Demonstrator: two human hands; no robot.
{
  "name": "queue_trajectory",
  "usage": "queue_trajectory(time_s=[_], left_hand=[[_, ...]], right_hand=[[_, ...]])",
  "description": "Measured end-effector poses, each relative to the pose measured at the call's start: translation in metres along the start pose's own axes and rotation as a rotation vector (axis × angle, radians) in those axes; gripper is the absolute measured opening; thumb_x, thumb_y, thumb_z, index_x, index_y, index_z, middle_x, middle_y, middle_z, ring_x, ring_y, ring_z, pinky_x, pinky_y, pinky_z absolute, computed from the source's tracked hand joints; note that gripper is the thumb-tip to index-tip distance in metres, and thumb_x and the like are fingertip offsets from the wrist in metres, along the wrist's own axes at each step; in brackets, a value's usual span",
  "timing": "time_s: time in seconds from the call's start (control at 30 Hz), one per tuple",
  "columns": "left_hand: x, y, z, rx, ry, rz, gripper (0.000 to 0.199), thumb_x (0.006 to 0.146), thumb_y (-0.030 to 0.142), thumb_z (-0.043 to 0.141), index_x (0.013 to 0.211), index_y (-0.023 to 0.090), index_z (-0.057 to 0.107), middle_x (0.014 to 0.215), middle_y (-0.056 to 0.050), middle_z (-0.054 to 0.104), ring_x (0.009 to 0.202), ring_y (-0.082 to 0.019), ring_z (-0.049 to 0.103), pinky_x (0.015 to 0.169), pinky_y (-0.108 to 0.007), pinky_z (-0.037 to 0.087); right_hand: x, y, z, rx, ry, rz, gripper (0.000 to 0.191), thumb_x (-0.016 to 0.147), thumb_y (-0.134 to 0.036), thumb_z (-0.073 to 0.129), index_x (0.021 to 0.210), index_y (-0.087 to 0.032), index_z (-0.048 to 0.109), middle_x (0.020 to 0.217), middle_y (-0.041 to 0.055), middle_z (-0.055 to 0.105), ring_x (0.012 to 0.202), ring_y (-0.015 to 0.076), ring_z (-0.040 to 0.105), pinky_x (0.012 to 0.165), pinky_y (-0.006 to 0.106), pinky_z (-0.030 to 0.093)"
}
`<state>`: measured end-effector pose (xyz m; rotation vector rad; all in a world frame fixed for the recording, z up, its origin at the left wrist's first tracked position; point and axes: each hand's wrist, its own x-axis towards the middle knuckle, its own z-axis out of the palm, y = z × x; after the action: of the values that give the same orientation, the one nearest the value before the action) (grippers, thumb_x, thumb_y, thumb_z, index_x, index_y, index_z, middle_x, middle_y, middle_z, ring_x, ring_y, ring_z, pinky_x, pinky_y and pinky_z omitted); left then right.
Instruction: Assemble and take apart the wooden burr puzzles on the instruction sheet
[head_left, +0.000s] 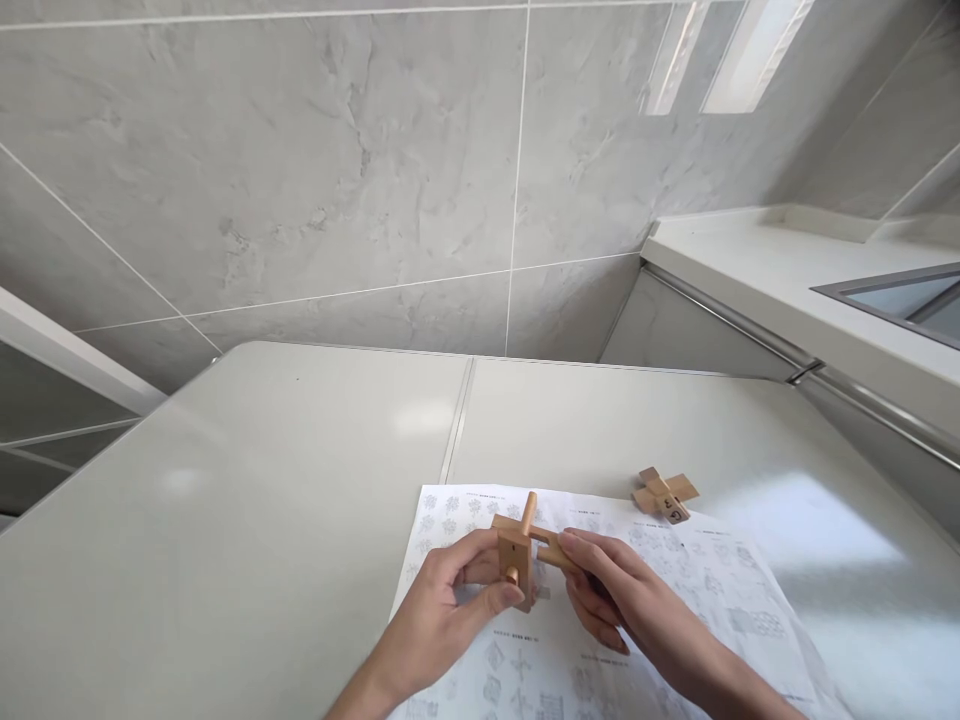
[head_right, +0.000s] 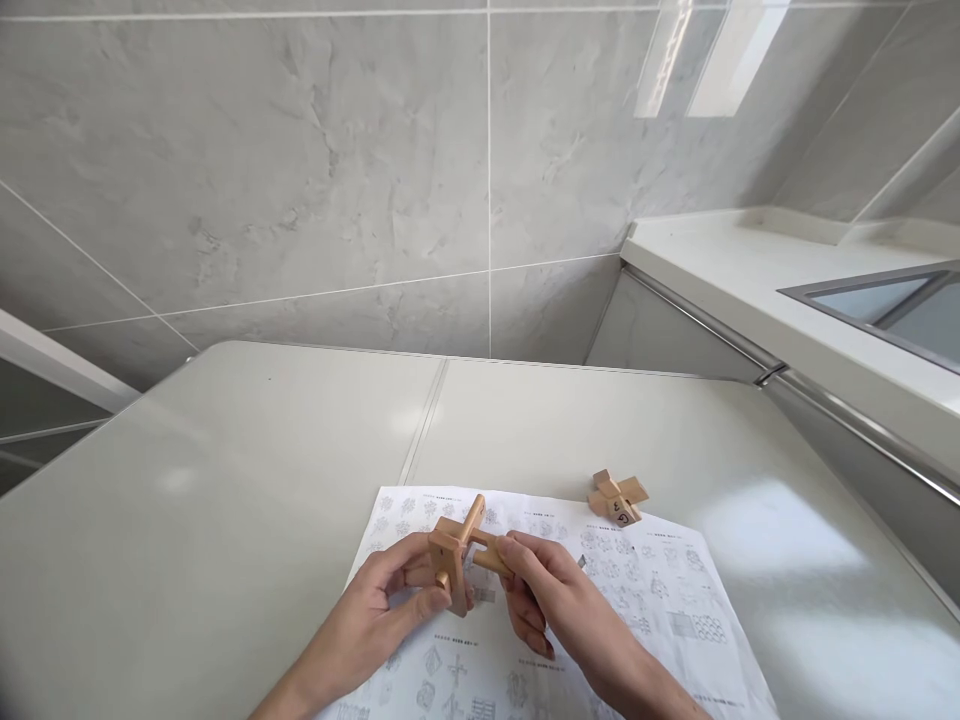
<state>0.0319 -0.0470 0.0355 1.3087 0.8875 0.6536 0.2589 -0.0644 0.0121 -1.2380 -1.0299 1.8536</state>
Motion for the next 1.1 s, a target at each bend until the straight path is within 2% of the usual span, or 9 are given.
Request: queue_trajectory(time_s=[0.17, 0.3, 0.47, 0.53, 0.63, 0.73, 0.87, 0.97, 1.1], left_hand=[[-0.002, -0.006, 0.001, -0.031, 0.037, 0.006, 0.026, 0.102, 0.043, 0.074, 0.116, 0.021, 0.077, 0.088, -0.004, 0.08, 0.085, -0.023, 0.078, 0.088, -0.036, 0.063], [-0.003, -0.009, 0.002, -0.036, 0.063, 0.068, 0.025, 0.102, 0.044, 0.073, 0.111, 0.022, 0.078, 0.087, -0.004, 0.079, 0.084, -0.022, 0.077, 0.087, -0.035, 0.063], [-0.004, -0.002, -0.001, 0.004, 0.049, 0.08, 0.029, 0.104, 0.048, 0.069, 0.107, 0.02, 0.077, 0.085, -0.005, 0.077, 0.078, -0.022, 0.077, 0.083, -0.036, 0.063], [-0.003, 0.002, -0.006, 0.08, 0.111, 0.068, 0.033, 0.106, 0.05, 0.063, 0.11, 0.02, 0.075, 0.083, -0.004, 0.075, 0.077, -0.022, 0.076, 0.083, -0.035, 0.062], [0.0, 0.003, -0.018, 0.249, 0.322, 0.049, 0.038, 0.11, 0.054, 0.052, 0.113, 0.021, 0.07, 0.079, -0.002, 0.072, 0.077, -0.021, 0.073, 0.078, -0.032, 0.059], [0.005, -0.004, -0.033, 0.539, 0.51, 0.028, 0.041, 0.11, 0.056, 0.046, 0.097, 0.023, 0.067, 0.072, 0.001, 0.066, 0.066, -0.019, 0.065, 0.064, -0.029, 0.05], [0.006, -0.018, -0.048, 0.92, 0.571, 0.053, 0.035, 0.111, 0.048, 0.042, 0.105, 0.026, 0.068, 0.08, 0.0, 0.07, 0.068, -0.021, 0.064, 0.064, -0.031, 0.047], [0.005, -0.025, -0.052, 1.033, 0.587, 0.104, 0.029, 0.111, 0.041, 0.043, 0.111, 0.025, 0.067, 0.089, -0.002, 0.076, 0.075, -0.023, 0.069, 0.068, -0.033, 0.049], [0.006, -0.029, -0.053, 1.116, 0.609, 0.152, 0.025, 0.109, 0.037, 0.049, 0.1, 0.024, 0.068, 0.09, -0.005, 0.077, 0.086, -0.027, 0.07, 0.075, -0.037, 0.051]], right_hand=[[-0.001, 0.006, 0.001, 0.041, 0.006, -0.017, 0.054, 0.106, -0.066, 0.053, 0.073, -0.024, 0.046, 0.058, -0.0091, 0.038, 0.046, 0.0089, 0.033, 0.049, 0.026, 0.03], [-0.001, 0.009, 0.003, 0.067, 0.003, -0.038, 0.054, 0.106, -0.065, 0.054, 0.073, -0.024, 0.046, 0.059, -0.0089, 0.038, 0.047, 0.0091, 0.034, 0.049, 0.026, 0.029], [0.001, 0.005, 0.002, 0.148, 0.11, -0.003, 0.062, 0.099, -0.074, 0.06, 0.067, -0.024, 0.041, 0.057, -0.0093, 0.033, 0.047, 0.009, 0.028, 0.049, 0.028, 0.024], [0.002, 0.002, 0.0, 0.205, 0.142, 0.019, 0.063, 0.096, -0.074, 0.064, 0.065, -0.025, 0.038, 0.056, -0.0095, 0.03, 0.049, 0.0095, 0.024, 0.05, 0.029, 0.021], [0.001, -0.001, -0.001, 0.249, 0.144, 0.033, 0.062, 0.096, -0.07, 0.066, 0.064, -0.025, 0.037, 0.056, -0.0092, 0.029, 0.051, 0.0103, 0.022, 0.052, 0.029, 0.02], [0.0, 0.0, 0.0, 0.23, 0.129, 0.028, 0.061, 0.098, -0.07, 0.063, 0.065, -0.025, 0.039, 0.057, -0.0087, 0.03, 0.052, 0.0109, 0.022, 0.053, 0.03, 0.021], [-0.002, 0.003, 0.005, 0.176, 0.12, 0.009, 0.063, 0.097, -0.074, 0.062, 0.065, -0.025, 0.038, 0.057, -0.0086, 0.031, 0.051, 0.0109, 0.026, 0.053, 0.03, 0.023], [-0.004, 0.004, 0.008, 0.118, 0.11, 0.003, 0.063, 0.096, -0.077, 0.06, 0.067, -0.025, 0.039, 0.058, -0.0085, 0.033, 0.049, 0.0105, 0.03, 0.053, 0.03, 0.026], [-0.006, 0.005, 0.01, 0.053, 0.075, -0.02, 0.06, 0.102, -0.074, 0.054, 0.07, -0.025, 0.041, 0.059, -0.0082, 0.036, 0.05, 0.0106, 0.034, 0.054, 0.029, 0.031]])
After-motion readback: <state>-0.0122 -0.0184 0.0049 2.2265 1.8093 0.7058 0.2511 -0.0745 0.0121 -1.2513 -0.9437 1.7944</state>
